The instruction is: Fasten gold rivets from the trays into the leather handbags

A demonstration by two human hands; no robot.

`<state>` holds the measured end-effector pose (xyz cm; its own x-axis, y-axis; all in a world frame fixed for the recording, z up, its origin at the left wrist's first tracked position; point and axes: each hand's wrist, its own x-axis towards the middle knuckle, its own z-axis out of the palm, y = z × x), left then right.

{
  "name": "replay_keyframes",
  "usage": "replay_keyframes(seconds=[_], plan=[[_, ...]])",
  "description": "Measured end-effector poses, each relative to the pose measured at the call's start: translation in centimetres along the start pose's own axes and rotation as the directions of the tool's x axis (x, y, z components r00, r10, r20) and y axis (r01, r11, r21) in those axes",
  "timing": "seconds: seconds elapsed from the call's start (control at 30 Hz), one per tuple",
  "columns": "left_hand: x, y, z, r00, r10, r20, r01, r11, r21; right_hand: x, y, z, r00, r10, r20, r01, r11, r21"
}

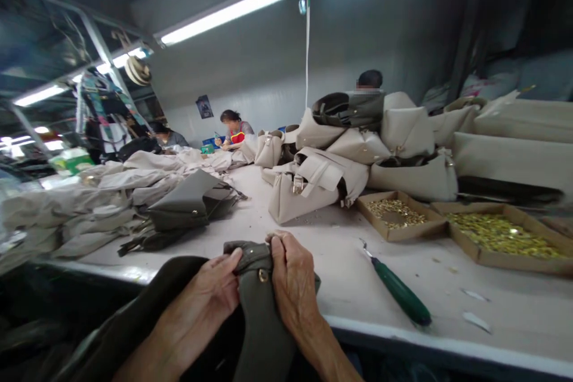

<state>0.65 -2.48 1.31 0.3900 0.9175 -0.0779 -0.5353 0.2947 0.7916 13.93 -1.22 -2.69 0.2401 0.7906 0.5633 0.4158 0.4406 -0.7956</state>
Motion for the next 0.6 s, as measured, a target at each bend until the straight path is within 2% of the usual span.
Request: replay_keyframes(seconds=[0.17, 0.33, 0.43, 0.6], plan=[[2.8, -0.2, 2.0, 0.998, -0.069, 0.002, 0.069, 0.997, 0.018, 1.0, 1.6, -1.8, 0.984, 0.154, -0.088, -0.144, 0.983, 0.112], [4.4, -0.4, 1.9, 0.991, -0.130, 0.013, 0.128, 0.987, 0.096, 2.1, 5.2, -3.5, 0.967, 0.256, 0.002, -0.245, 0.924, 0.292], [4.8, -0.8, 1.5, 0.985, -0.169, 0.015, 0.165, 0.976, 0.141, 4.0, 8.1, -6.5, 0.971, 0.240, 0.019, -0.240, 0.961, 0.136], [5.5, -1.9, 1.7, 0.962, -0.272, 0.002, 0.271, 0.959, 0.083, 7.6, 11.7, -14.2, 0.973, 0.229, -0.037, -0.231, 0.949, -0.212]])
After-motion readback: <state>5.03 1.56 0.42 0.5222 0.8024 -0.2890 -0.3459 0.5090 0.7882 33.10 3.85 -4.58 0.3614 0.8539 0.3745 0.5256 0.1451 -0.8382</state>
